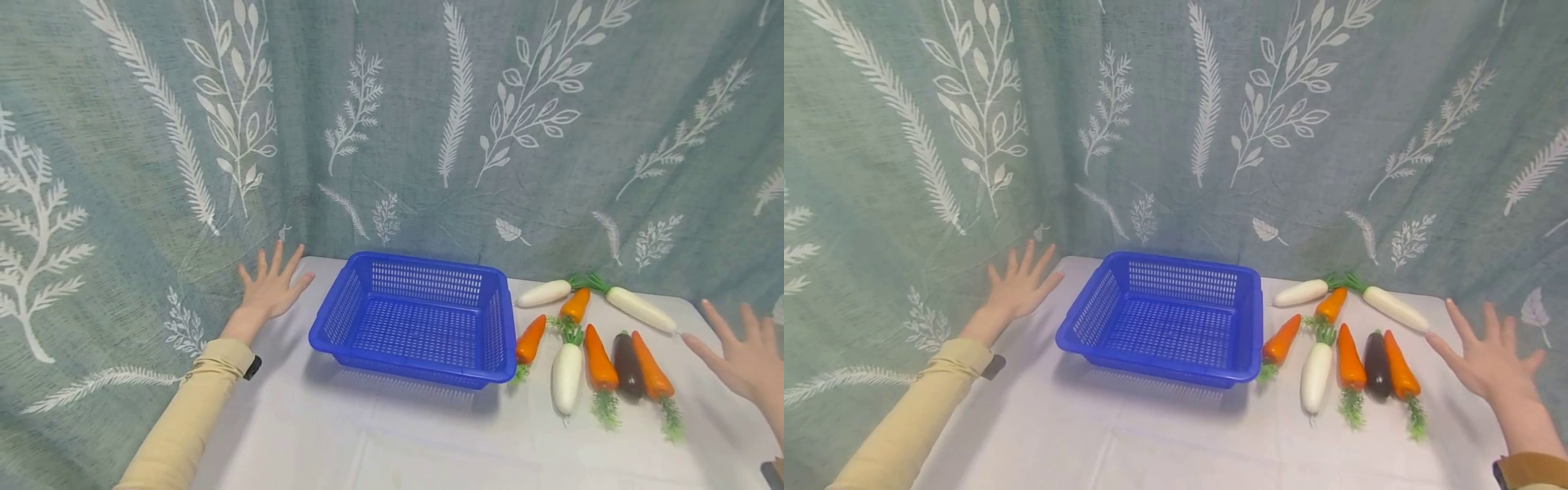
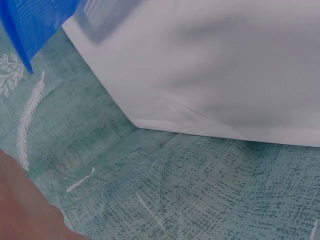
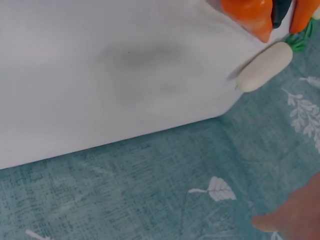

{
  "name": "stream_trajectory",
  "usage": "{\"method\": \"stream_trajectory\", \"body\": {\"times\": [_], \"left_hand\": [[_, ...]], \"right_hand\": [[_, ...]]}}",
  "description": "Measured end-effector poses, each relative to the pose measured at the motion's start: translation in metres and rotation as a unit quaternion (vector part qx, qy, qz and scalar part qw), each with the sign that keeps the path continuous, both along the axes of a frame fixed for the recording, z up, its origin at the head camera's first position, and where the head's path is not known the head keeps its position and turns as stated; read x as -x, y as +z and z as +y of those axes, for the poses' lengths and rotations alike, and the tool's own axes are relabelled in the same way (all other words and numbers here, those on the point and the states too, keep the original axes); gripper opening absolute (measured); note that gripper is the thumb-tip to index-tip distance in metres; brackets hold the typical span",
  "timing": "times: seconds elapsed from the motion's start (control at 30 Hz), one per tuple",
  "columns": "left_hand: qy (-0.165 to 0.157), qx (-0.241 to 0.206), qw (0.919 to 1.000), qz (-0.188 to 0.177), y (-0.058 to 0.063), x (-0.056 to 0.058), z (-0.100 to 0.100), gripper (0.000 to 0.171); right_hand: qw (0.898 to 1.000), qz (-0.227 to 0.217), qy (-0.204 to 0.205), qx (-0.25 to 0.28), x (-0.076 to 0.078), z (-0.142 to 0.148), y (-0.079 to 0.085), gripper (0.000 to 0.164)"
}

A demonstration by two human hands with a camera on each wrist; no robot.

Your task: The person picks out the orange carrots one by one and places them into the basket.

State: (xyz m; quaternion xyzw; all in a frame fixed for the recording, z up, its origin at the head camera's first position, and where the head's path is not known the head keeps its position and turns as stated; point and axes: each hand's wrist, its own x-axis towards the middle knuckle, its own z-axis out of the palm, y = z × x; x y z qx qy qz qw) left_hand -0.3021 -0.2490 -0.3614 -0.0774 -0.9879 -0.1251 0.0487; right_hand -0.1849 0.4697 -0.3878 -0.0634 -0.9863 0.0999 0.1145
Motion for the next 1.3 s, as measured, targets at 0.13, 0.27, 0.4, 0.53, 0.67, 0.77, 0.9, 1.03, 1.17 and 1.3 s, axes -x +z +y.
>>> {"method": "stream_trajectory", "body": {"times": [0.13, 0.27, 0.4, 0.53, 0.67, 0.77, 0.9, 1.03, 1.17, 1.3], "left_hand": [[-0.009, -0.003, 1.0000, 0.000, 0.002, -0.003, 0.003, 0.076], [-0.016, 0.000, 0.9999, -0.001, 0.002, -0.003, 0.004, 0.076], [-0.018, 0.002, 0.9998, 0.007, 0.002, -0.003, 0.008, 0.075], [-0.026, 0.005, 0.9995, 0.014, 0.003, -0.004, 0.012, 0.074], [-0.039, 0.004, 0.9991, 0.018, 0.004, -0.006, 0.018, 0.074], [-0.050, 0.003, 0.9986, 0.021, 0.003, -0.006, 0.023, 0.074], [-0.064, 0.004, 0.9978, 0.019, 0.002, -0.006, 0.030, 0.073], [-0.076, 0.008, 0.9970, 0.015, 0.001, -0.005, 0.038, 0.072], [-0.087, 0.009, 0.9961, 0.009, -0.002, -0.005, 0.045, 0.071], [-0.097, 0.006, 0.9953, 0.001, -0.005, -0.006, 0.050, 0.070]], "right_hand": [[1.000, -0.012, 0.003, 0.002, -0.001, -0.004, 0.003, 0.089], [1.000, -0.015, 0.009, -0.007, -0.002, -0.007, 0.005, 0.088], [1.000, -0.018, 0.012, -0.015, -0.002, -0.009, 0.006, 0.088], [0.999, -0.032, 0.019, -0.012, -0.002, -0.011, 0.008, 0.087], [0.999, -0.042, 0.026, -0.004, -0.001, -0.016, 0.009, 0.085], [0.999, -0.041, 0.028, 0.003, 0.001, -0.019, 0.008, 0.086], [0.998, -0.043, 0.038, 0.014, 0.004, -0.022, 0.006, 0.086], [0.997, -0.050, 0.046, 0.023, 0.005, -0.028, 0.006, 0.086], [0.996, -0.067, 0.050, 0.038, 0.005, -0.032, 0.005, 0.086], [0.994, -0.083, 0.052, 0.049, 0.006, -0.034, 0.003, 0.086]]}}
